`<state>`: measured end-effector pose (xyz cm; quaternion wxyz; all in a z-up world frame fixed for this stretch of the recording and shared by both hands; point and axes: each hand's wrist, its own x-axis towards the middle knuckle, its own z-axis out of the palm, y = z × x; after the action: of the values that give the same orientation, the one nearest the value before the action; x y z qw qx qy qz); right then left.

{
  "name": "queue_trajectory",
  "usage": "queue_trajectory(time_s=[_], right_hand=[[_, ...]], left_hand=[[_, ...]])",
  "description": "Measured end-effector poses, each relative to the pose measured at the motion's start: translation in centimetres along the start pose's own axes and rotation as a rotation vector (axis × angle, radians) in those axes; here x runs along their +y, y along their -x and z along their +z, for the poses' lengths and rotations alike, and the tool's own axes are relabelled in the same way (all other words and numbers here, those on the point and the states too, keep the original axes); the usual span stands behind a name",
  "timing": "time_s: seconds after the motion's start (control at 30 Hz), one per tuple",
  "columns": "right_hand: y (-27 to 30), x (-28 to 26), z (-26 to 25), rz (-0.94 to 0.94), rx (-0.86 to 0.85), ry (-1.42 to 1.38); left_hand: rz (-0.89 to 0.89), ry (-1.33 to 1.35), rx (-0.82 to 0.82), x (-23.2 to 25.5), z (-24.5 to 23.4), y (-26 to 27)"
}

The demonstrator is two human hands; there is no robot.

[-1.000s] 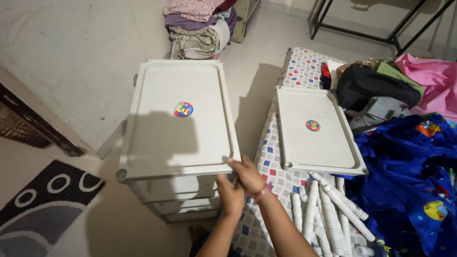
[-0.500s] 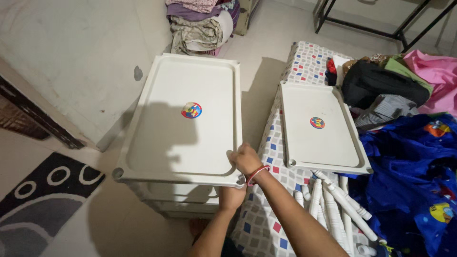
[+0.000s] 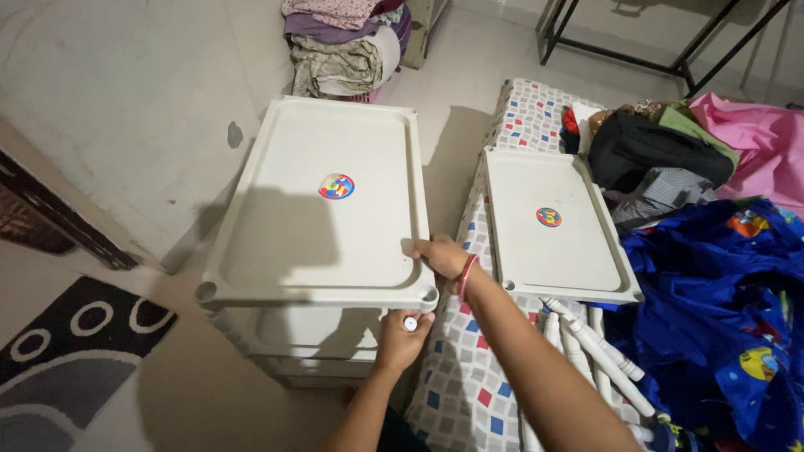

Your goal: The person disassembles a white plastic shelving unit by removing the top tray and detaching the vertical legs and horizontal crossbars. The parts are placed on the floor and on a nearby bed.

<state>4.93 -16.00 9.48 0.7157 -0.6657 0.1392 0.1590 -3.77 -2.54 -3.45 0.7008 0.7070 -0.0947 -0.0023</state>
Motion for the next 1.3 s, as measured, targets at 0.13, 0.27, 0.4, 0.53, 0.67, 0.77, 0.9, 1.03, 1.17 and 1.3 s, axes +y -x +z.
queue_trajectory(time_s=[0.13,0.27,0.4,0.53,0.67,0.77,0.9,1.03,1.17,1.3], right_hand=[[-1.8,1.3,0.9,-0.037,0.176,-0.152],[-3.8,1.6,1.5,-0.082,0.231,-0.297],[-4.4,3.3,3.2,-0.169,0.285,-0.35],[-4.7,4.9,6.8,-0.148,0.325,-0.61],[-3.3,6.0,10.3,-0.092,0.122,-0.737],[-0.2,7.2,12.1,-0.041,-0.016,-0.58],[3.0,7.2,13.4,0.168,-0.162,-0.368],[1.5,7.5,11.9,0.019,-0.237,-0.059],[-3.4,10.3,6.0,-0.157,0.014,-0.112],[-7.6,10.8,-3.1,-0.429,0.359,-0.033]], left_hand=[[-0.017,-0.166,0.123,0.4,0.0,1.0],[0.038,-0.334,0.222,0.8,-2.4,1.1],[-0.073,-0.493,0.339,2.0,-7.8,0.5],[-0.208,-0.664,0.282,4.0,-12.7,-0.2],[-0.293,-0.583,0.444,4.3,-16.7,-0.6],[-0.354,-0.411,0.618,2.0,-20.2,-0.8],[-0.297,-0.531,0.82,-2.1,-24.6,0.0],[-0.26,-0.616,0.953,-4.5,-25.6,1.1],[-0.348,-0.239,0.951,-5.2,-19.5,2.5],[-0.164,0.228,0.671,-3.2,-10.0,1.4]])
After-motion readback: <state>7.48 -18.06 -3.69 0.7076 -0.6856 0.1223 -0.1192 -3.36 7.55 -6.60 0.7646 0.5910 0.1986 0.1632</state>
